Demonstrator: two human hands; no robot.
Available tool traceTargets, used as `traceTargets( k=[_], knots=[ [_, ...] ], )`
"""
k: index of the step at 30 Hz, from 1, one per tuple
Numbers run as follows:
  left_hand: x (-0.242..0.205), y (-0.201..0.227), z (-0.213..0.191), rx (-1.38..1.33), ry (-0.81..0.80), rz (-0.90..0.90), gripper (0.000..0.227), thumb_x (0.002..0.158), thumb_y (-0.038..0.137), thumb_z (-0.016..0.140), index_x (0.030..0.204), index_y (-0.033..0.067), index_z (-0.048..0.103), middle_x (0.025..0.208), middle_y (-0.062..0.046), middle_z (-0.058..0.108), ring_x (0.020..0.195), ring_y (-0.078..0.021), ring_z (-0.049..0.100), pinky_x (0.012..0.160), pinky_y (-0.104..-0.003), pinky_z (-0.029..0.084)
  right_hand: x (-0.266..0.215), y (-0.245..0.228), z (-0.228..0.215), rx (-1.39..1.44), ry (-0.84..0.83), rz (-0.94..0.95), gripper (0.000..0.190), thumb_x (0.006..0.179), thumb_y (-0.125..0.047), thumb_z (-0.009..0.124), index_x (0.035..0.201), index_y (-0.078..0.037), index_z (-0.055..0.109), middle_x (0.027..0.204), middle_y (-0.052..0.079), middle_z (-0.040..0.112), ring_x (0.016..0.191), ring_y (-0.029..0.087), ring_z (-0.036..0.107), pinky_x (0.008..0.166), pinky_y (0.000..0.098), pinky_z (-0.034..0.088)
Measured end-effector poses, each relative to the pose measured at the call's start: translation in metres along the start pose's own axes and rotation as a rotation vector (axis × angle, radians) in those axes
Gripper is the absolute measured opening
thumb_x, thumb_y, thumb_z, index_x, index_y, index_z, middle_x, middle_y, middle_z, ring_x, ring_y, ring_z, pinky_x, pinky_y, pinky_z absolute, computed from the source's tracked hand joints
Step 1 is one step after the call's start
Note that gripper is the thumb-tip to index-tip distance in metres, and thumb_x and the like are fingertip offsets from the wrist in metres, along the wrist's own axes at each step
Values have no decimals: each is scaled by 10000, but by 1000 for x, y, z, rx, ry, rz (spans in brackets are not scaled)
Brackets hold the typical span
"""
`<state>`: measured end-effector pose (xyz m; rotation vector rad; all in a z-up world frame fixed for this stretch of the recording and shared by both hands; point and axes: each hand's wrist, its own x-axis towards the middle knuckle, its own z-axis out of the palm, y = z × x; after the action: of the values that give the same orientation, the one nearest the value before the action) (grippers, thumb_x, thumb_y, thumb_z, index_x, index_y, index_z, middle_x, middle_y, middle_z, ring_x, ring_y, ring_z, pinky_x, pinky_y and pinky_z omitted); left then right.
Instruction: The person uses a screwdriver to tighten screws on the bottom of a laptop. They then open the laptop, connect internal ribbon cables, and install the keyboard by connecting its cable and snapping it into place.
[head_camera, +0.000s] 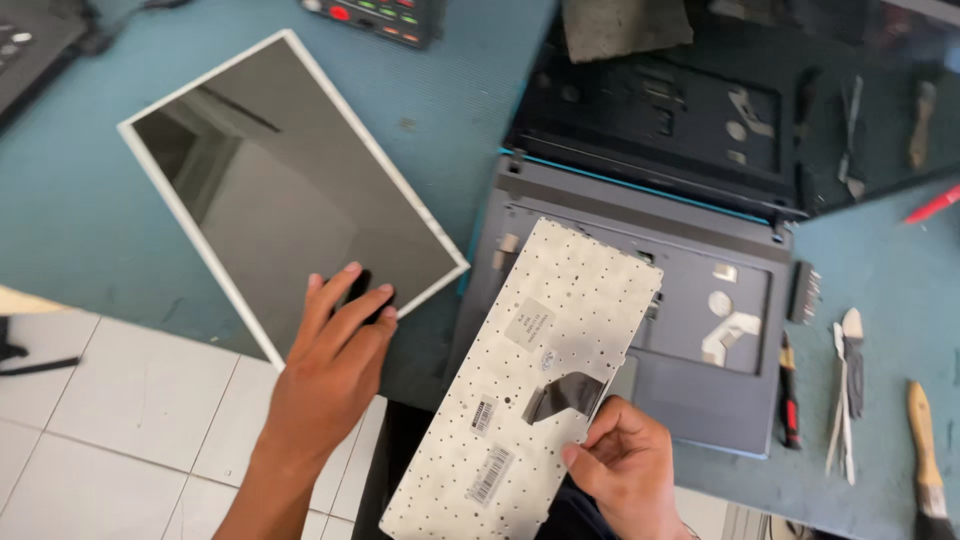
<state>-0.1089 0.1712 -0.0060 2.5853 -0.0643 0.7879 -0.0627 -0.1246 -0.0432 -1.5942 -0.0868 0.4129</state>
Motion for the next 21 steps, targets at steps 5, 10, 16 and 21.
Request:
traceTargets(
  k=[5,10,16,21],
  knots=[
    [-3,-2,14,18,-63,-36,67,893,-22,606,826,-19,613,1115,-98,619,1202,-383,525,1060,-632,395,-5,-2,-33,93,110,-66,257,655,67,738,664,-64,518,578,17,519,509,54,451,446,215,346],
    [-10,-8,20,-6,-101,-111,116,888,-9,617,1001,13,637,1202,-83,593,1244,-354,525,1109,-594,373,11,-3,-53,116,242,-157,284,668,72,706,695,-83,470,588,-7,478,521,56,430,449,212,351],
    [-2,8,15,9,-110,-157,205,891,90,608,1076,26,667,1174,-62,626,1268,-327,503,1141,-561,371,9,-21,-62,84,169,-289,264,653,-10,770,742,-77,531,923,194,715,847,256,721,641,312,585],
    [39,78,-4,-634,-192,-455,567,805,456,560,1189,42,606,1217,-108,663,1180,-207,620,1011,-335,481,10,-34,-46,-140,8,-420,247,577,-49,788,611,-104,550,509,-4,630,463,42,564,420,205,455]
  ],
)
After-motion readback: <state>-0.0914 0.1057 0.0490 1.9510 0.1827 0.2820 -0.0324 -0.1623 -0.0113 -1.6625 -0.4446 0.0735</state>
